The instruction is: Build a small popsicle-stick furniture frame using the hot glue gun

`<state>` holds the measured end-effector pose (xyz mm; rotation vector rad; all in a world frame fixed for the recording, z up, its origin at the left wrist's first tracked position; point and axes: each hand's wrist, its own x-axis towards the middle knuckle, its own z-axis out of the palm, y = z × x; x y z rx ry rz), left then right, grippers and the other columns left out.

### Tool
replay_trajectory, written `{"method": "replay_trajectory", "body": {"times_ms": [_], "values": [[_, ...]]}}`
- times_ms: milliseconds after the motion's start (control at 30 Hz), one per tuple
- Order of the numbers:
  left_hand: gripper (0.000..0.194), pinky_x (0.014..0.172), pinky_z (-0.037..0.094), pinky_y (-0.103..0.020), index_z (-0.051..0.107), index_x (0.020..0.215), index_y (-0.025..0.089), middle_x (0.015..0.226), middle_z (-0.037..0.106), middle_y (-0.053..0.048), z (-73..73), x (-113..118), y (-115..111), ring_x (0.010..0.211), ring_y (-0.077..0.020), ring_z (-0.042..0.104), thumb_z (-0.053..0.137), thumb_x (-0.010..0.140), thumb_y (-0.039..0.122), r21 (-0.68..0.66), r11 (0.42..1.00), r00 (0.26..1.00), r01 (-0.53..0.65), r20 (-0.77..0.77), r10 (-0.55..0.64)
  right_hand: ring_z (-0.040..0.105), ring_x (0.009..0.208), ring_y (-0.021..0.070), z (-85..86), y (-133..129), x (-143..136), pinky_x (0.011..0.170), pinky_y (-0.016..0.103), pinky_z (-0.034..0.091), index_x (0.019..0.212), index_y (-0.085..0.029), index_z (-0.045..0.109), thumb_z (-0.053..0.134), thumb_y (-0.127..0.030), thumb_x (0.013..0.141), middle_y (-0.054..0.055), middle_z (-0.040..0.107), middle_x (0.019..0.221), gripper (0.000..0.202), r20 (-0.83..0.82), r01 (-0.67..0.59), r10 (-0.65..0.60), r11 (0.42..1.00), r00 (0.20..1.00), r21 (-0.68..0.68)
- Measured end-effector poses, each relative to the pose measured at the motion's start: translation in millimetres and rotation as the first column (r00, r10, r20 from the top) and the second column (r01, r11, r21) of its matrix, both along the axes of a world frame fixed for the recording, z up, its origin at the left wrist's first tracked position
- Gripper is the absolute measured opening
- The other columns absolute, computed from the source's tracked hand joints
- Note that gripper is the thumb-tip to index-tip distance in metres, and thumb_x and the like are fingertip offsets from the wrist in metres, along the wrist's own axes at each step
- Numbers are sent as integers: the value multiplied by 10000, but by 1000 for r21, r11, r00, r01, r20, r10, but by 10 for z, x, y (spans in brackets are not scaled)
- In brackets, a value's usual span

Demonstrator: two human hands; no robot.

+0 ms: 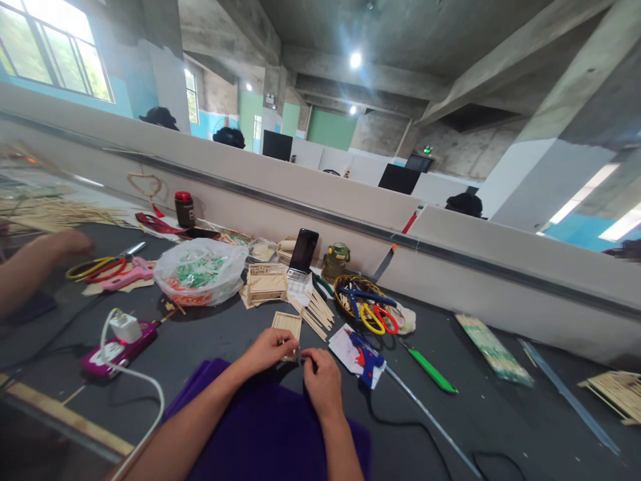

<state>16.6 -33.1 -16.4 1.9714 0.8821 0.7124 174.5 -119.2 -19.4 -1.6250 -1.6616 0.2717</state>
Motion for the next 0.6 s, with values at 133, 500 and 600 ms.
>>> {"method": "replay_trajectory", "body": {"times_ms": [133,500,600], "values": [[425,526,315,-195,669,688,133,595,608,8,16,4,-5,553,-104,464,452,840,465,-20,1000,1000,-10,-5,10,628,799,190,3,0,0,768,299,480,837,-212,680,425,-167,807,42,683,816,261,-2,-2,2,1000,1000,0],[421,532,322,-197,673,690,133,601,618,2,20,-2,4,554,-107,474,444,845,451,-1,1000,1000,8,-8,-8,628,799,188,21,-3,-12,756,291,476,836,-213,682,428,-172,813,39,680,811,258,-9,-1,1,1000,1000,-1],[426,532,324,-197,676,693,133,599,617,3,17,2,6,551,-107,472,446,844,457,-7,1000,1000,9,-12,-9,633,783,183,15,-2,-7,745,286,483,832,-214,686,442,-171,802,35,683,800,250,4,0,0,1000,1000,20]]}}
